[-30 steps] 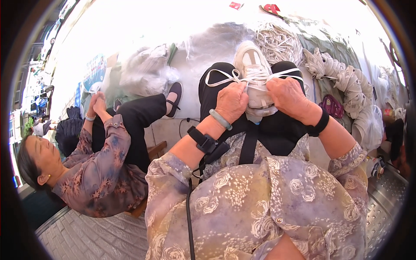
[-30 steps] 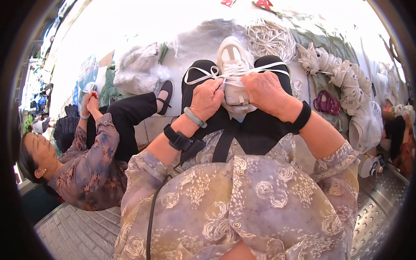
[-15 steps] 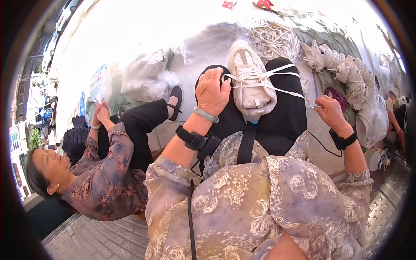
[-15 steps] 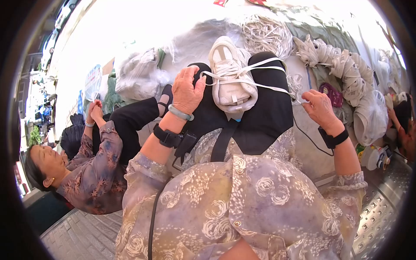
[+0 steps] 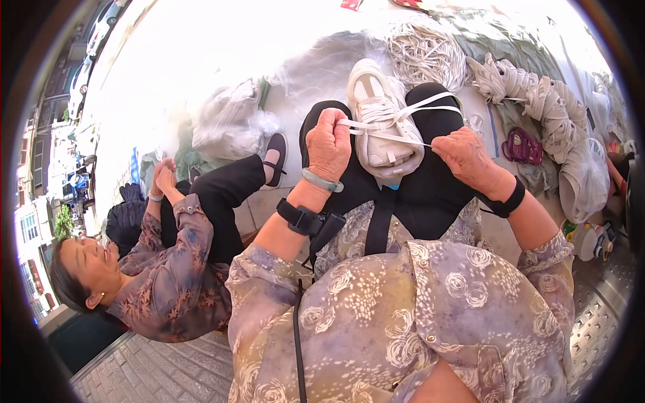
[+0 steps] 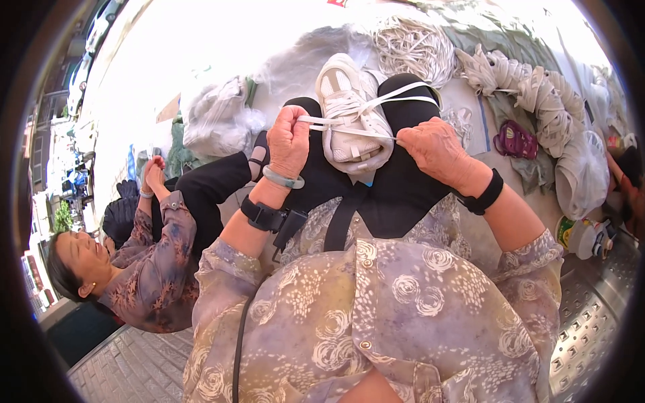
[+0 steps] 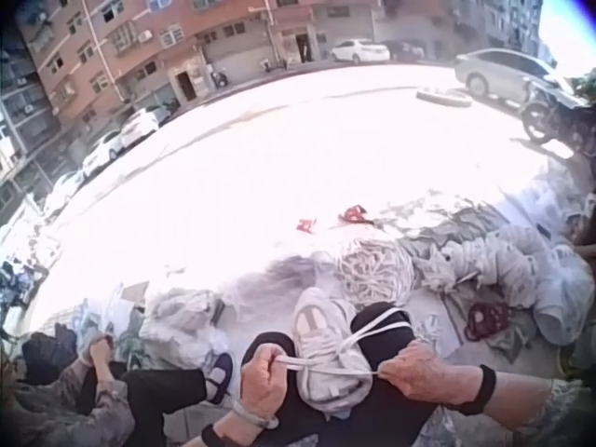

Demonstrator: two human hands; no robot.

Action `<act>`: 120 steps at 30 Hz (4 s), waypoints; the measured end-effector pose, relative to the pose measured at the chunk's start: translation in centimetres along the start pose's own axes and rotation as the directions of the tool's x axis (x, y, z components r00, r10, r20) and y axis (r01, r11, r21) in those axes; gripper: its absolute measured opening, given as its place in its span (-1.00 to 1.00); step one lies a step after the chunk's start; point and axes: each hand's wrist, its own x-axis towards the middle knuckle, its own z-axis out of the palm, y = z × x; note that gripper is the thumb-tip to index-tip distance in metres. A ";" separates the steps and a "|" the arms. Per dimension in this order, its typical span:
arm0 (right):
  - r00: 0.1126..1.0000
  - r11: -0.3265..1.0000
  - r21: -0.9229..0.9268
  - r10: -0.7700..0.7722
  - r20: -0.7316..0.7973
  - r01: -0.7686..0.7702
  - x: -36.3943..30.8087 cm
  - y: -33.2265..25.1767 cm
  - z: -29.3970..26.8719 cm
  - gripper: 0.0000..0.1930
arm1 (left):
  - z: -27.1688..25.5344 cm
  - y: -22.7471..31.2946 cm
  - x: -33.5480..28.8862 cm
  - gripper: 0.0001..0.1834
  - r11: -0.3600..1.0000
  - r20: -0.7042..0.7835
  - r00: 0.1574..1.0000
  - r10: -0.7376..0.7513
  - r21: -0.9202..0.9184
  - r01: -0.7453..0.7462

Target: Lacing a white sneaker while sitting in a workshop area.

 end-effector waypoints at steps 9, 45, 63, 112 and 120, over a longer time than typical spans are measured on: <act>0.978 0.989 -0.047 0.130 -0.165 -0.139 -7.1 3.1 -2.9 -0.87 | 1.8 -1.2 -1.6 -0.93 0.989 0.036 0.998 0.044 0.140 -0.049; 0.991 0.951 0.279 0.137 0.004 -0.133 5.4 -0.7 2.6 -0.84 | 6.0 2.0 -0.5 -0.78 0.827 0.131 0.945 0.299 0.458 -0.325; 0.983 0.968 0.182 0.182 -0.037 -0.172 4.0 -2.3 1.6 -0.63 | -10.1 -4.7 -8.7 -0.85 0.482 0.129 0.969 -0.213 0.876 -0.011; 0.971 0.967 0.133 0.198 0.137 -0.216 6.4 -2.9 2.0 -0.52 | -1.3 1.0 -1.7 -0.72 0.776 0.432 0.900 0.052 0.549 -0.309; 0.917 0.888 0.243 0.352 0.184 -0.390 6.3 -1.5 2.5 -0.45 | -0.7 -0.1 -1.6 -0.74 0.785 0.409 0.910 0.062 0.543 -0.297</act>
